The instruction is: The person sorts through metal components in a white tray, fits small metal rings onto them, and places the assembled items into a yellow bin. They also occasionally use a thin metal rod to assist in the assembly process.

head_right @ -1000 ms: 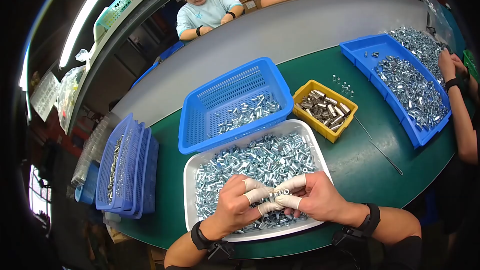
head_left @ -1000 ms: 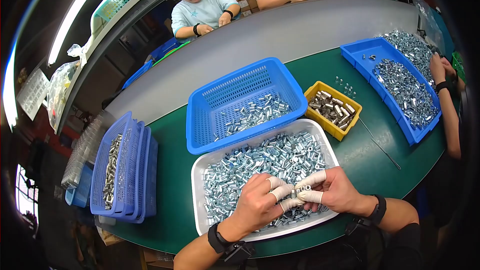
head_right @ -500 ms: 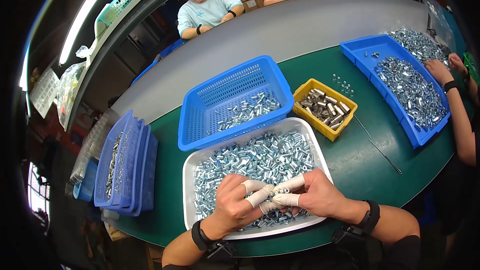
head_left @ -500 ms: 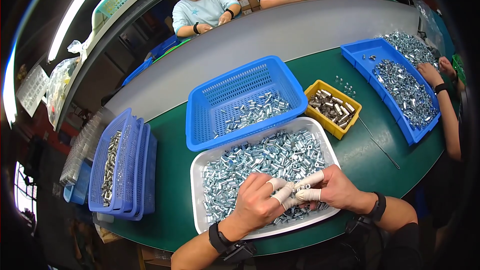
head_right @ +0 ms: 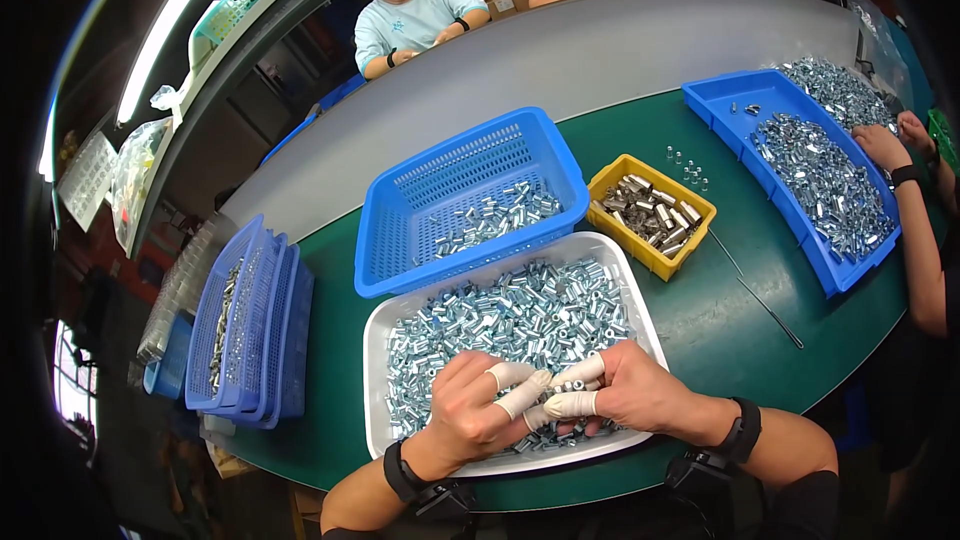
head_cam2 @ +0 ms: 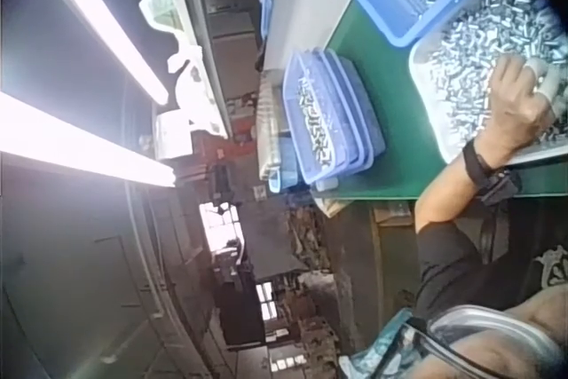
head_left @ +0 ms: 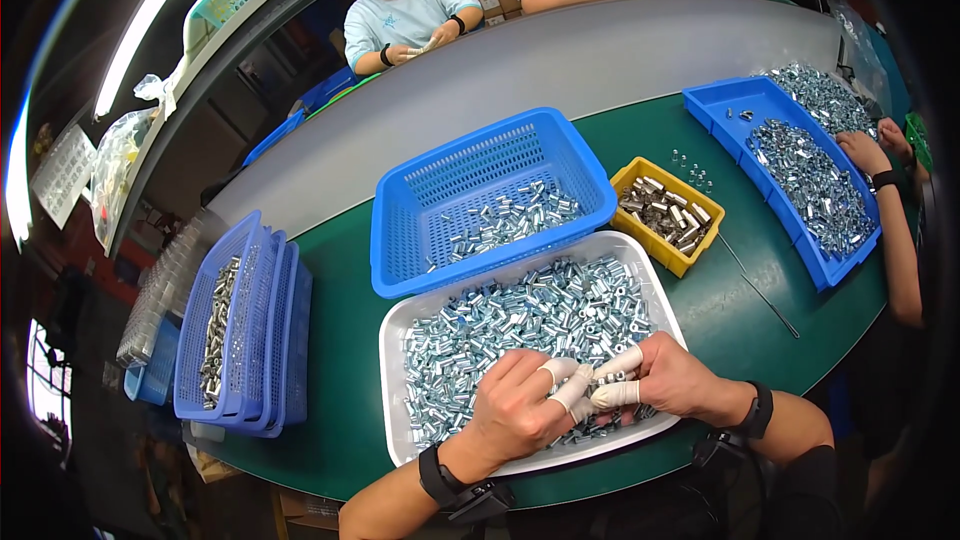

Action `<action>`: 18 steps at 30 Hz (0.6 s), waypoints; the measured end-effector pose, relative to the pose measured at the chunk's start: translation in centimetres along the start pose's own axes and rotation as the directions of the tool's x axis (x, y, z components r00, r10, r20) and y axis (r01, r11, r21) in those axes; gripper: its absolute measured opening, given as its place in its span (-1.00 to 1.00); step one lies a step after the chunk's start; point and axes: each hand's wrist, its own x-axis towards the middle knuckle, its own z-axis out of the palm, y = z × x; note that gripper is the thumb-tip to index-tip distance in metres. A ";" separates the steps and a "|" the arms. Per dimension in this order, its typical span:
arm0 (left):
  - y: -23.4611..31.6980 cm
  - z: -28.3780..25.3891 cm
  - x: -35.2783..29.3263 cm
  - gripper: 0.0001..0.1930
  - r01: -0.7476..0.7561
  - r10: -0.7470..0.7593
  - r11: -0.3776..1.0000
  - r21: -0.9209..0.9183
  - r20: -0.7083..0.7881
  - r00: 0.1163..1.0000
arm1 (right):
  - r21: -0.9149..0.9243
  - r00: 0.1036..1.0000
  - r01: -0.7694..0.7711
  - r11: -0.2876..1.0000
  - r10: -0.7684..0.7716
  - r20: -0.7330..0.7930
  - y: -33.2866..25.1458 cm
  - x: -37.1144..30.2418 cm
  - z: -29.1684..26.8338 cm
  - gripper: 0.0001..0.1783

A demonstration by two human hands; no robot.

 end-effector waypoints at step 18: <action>-0.1 0.4 0.6 -0.46 0.030 -0.023 0.969 -0.245 0.031 0.999 | -0.047 0.993 0.110 0.993 -0.112 -0.033 0.7 0.1 0.1 -0.83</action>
